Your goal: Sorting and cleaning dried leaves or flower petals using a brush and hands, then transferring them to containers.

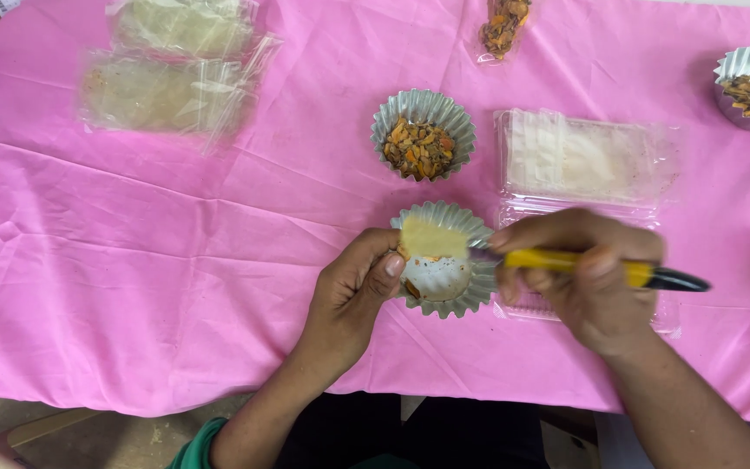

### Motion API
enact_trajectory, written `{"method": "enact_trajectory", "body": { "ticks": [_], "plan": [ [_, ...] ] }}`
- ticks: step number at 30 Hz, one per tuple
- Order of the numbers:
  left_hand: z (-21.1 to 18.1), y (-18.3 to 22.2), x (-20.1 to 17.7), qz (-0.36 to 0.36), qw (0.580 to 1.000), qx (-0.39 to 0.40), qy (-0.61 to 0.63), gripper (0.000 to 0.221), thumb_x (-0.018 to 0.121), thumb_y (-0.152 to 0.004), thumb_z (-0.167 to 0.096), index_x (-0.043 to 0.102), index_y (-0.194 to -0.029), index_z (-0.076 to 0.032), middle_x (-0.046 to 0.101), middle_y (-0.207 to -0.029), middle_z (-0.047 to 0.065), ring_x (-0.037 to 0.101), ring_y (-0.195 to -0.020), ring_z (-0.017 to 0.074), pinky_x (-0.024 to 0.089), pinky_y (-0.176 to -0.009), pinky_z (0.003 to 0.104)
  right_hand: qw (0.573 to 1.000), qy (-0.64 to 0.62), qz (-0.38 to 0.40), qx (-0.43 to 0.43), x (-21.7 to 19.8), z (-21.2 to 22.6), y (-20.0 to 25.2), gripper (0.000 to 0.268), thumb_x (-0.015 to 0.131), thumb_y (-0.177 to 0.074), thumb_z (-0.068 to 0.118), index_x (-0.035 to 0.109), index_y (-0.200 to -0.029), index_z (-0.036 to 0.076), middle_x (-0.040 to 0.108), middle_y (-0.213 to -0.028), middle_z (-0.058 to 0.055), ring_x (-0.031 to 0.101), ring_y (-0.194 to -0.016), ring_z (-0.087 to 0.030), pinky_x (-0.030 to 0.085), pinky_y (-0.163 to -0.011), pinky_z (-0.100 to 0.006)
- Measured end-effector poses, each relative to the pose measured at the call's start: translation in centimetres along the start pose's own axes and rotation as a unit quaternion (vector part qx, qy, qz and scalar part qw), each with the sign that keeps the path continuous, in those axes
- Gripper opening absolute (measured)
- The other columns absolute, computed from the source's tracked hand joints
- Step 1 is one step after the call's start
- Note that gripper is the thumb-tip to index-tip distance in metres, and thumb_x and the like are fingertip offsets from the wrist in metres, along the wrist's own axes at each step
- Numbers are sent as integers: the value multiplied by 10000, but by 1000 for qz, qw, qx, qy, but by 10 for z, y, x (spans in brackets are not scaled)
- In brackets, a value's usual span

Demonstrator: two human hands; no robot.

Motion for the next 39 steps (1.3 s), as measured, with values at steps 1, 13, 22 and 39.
{"method": "enact_trajectory", "body": {
  "ticks": [1,13,22,39],
  "plan": [
    [0,0,-1,-1,1000,8,19,337,489,-1073,-313,614,-1219,-36,578,-978,22,533,-806,117,459,-703,279,994,83,54,39,5,1,-1,560,479,-1081,455,677,-1042,-68,717,-826,-140,750,-658,-188,596,-542,-236],
    [1,0,1,18,995,-27,99,336,519,-1066,-312,612,-1216,-26,578,-908,27,505,-749,120,451,-684,278,949,261,179,-1,14,12,-4,494,406,-1037,363,707,-995,-26,780,-965,-156,813,-714,-221,681,-656,-281],
    [4,-2,0,11,995,-42,92,341,526,-1056,-333,617,-1187,-31,575,-914,17,506,-771,103,491,-713,282,944,268,186,-48,11,11,2,479,426,-1039,383,690,-1057,-16,774,-966,-149,819,-749,-229,682,-665,-263],
    [7,-2,0,5,997,-34,68,252,517,-1066,-284,605,-1104,-51,470,-829,-11,399,-693,100,370,-632,253,945,297,138,-19,13,23,-5,495,415,-1009,301,708,-933,-90,770,-943,-192,821,-818,-290,688,-803,-354]
  ]
}}
Point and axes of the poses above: each hand's wrist, its own y-axis away from the middle knuckle, its own x-axis out of the palm, z = x × y, the point moved 4 cm from there along -y, towards the middle knuckle
